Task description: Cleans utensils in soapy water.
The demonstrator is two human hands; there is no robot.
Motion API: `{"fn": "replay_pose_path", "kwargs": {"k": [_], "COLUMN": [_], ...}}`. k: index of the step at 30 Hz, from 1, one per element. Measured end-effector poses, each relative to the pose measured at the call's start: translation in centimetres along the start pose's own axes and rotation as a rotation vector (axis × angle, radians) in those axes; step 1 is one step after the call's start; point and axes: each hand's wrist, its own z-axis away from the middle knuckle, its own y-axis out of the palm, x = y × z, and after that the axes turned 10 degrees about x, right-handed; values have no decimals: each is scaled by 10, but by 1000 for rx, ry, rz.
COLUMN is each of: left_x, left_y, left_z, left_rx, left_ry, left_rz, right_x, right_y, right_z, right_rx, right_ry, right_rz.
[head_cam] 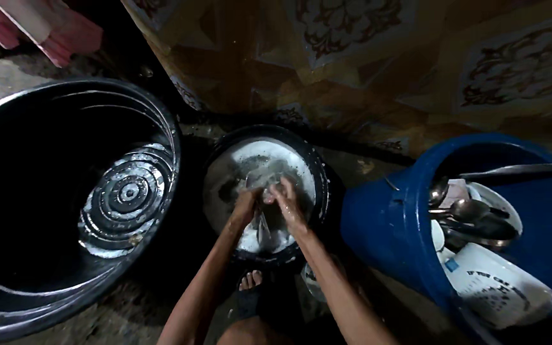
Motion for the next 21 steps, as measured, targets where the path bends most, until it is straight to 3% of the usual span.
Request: {"fn": "replay_pose_path", "kwargs": {"k": [2,4,9,13,18,21], "left_x": [-5,-9,-18,-20,-13,-12], "left_y": [11,15,-8,-17,-5,3], "left_z": [-2,-1,0,2,2,2], "left_rx": [-4,29,265,512,461,387], "left_ry": [51,44,141,79,35,86], "left_rz": [-9,-108,-157,-88,-79,-164], "right_x": [-4,-8,-5,0,5,3], "right_y": [3,6,-21,-28,-26,-33], "right_z": [10,17,25,35,35,33], "right_rx": [114,166,275,298,307,456], "right_ry": [149,186,174,189,234,303], "right_rz": [-78,-120,-62,-123,-40,-76]}}
